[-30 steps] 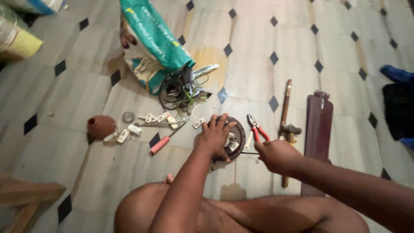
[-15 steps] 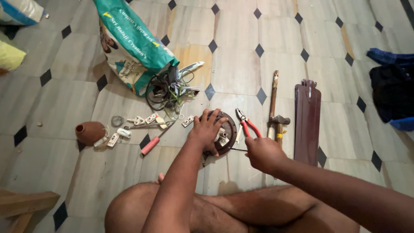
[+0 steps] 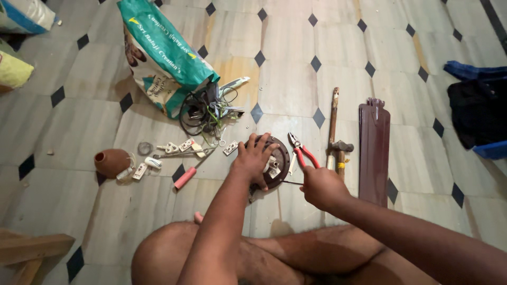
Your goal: The person sits on the floor and works on the motor housing of an electric fan. They use a screwdriver and pliers to loosen and tighten screws on the fan's central hub, occasionally adjusting the position of the housing.
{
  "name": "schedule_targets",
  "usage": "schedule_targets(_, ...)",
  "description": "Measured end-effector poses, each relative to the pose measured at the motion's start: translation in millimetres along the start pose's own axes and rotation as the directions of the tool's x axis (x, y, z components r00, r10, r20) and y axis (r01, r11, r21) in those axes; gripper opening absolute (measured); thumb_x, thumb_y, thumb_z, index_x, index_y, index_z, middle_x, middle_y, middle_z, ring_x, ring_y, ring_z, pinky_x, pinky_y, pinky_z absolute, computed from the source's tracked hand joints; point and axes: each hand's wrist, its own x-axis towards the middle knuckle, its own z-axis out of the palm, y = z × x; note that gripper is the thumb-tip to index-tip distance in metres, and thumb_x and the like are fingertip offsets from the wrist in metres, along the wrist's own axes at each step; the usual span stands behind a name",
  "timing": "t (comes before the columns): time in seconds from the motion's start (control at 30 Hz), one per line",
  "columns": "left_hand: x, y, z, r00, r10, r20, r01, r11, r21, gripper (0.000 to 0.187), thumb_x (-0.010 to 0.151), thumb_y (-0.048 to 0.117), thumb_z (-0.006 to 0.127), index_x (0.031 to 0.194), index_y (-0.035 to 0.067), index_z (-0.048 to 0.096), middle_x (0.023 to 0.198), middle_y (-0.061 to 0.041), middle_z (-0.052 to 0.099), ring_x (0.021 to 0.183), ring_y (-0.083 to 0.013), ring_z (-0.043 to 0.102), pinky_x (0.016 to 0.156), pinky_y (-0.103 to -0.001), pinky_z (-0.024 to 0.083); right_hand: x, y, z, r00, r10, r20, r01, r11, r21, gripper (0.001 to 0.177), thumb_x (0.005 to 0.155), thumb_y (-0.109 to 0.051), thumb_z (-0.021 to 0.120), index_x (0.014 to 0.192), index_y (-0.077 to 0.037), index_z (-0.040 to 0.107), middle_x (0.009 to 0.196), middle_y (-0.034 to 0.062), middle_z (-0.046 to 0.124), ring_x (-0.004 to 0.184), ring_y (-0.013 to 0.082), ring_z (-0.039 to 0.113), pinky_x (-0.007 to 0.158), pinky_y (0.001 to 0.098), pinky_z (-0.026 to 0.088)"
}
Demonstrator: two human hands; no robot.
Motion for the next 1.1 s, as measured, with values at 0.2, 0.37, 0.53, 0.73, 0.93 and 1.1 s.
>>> schedule_targets(0.2,-11,-9,13,0.990,-0.141,0.009,0.139,0.963,-0.229,0.144,0.042,0.059,0.100,0.158,0.034,0.019,0.167,-0.010,0.003,0.150,-0.0449,0.004,0.115,-0.067,0.020,18,10,3,0.948,0.168,0.271,-0.228,0.952,0.205,0.031,0.095,-0.031,0.066,0.112,-0.005,0.063,0.087,0.0137,0.079,0.082,0.0277,0.079,0.077,0.0413,0.061)
schedule_targets(0.37,-7,-6,7,0.996,-0.090,0.023,0.093,0.984,-0.150,0.142,0.042,0.057,0.100,0.158,0.032,0.020,0.168,-0.011,0.005,0.151,-0.0436,0.006,0.117,-0.064,0.022,33,16,10,0.978,0.062,0.198,-0.049,0.996,-0.069,0.029,0.092,-0.032,0.070,0.104,-0.006,0.070,0.094,0.0155,0.075,0.090,0.0322,0.072,0.081,0.0444,0.057)
schedule_targets(0.53,-1,-9,-5,0.996,-0.047,0.071,0.054,0.993,-0.107,0.144,0.044,0.056,0.101,0.159,0.030,0.018,0.167,-0.010,0.003,0.150,-0.0429,0.006,0.114,-0.064,0.022,21,10,5,0.976,-0.060,0.209,0.108,0.969,-0.222,0.030,0.094,-0.031,0.068,0.106,-0.004,0.062,0.091,0.0200,0.073,0.090,0.0385,0.071,0.081,0.0498,0.056)
schedule_targets(0.73,-2,-10,-6,0.999,-0.007,0.047,0.011,0.996,-0.089,0.143,0.041,0.055,0.101,0.158,0.029,0.023,0.168,-0.009,0.006,0.150,-0.0395,0.009,0.115,-0.059,0.026,16,0,-10,0.973,-0.051,0.224,0.097,0.975,-0.199,0.020,0.093,-0.024,0.065,0.104,-0.007,0.065,0.092,0.0170,0.072,0.090,0.0377,0.071,0.079,0.0514,0.057)
schedule_targets(0.93,-2,-11,-5,0.998,0.007,0.056,-0.003,0.997,-0.075,0.144,0.041,0.057,0.100,0.159,0.029,0.021,0.168,-0.010,0.004,0.150,-0.0412,0.009,0.114,-0.061,0.027,11,0,-14,0.959,-0.097,0.265,0.167,0.951,-0.258,0.020,0.093,-0.022,0.061,0.110,-0.011,0.063,0.088,0.0170,0.073,0.086,0.0368,0.072,0.076,0.0512,0.057)
schedule_targets(1.1,0,-11,-4,0.997,0.000,0.074,0.003,0.999,-0.039,0.146,0.043,0.059,0.100,0.160,0.029,0.017,0.166,-0.011,0.002,0.149,-0.0430,0.006,0.114,-0.066,0.023,8,4,-11,0.938,-0.148,0.313,0.257,0.903,-0.344,0.029,0.094,-0.019,0.059,0.123,-0.014,0.058,0.085,0.0167,0.071,0.081,0.0364,0.072,0.072,0.0504,0.057)
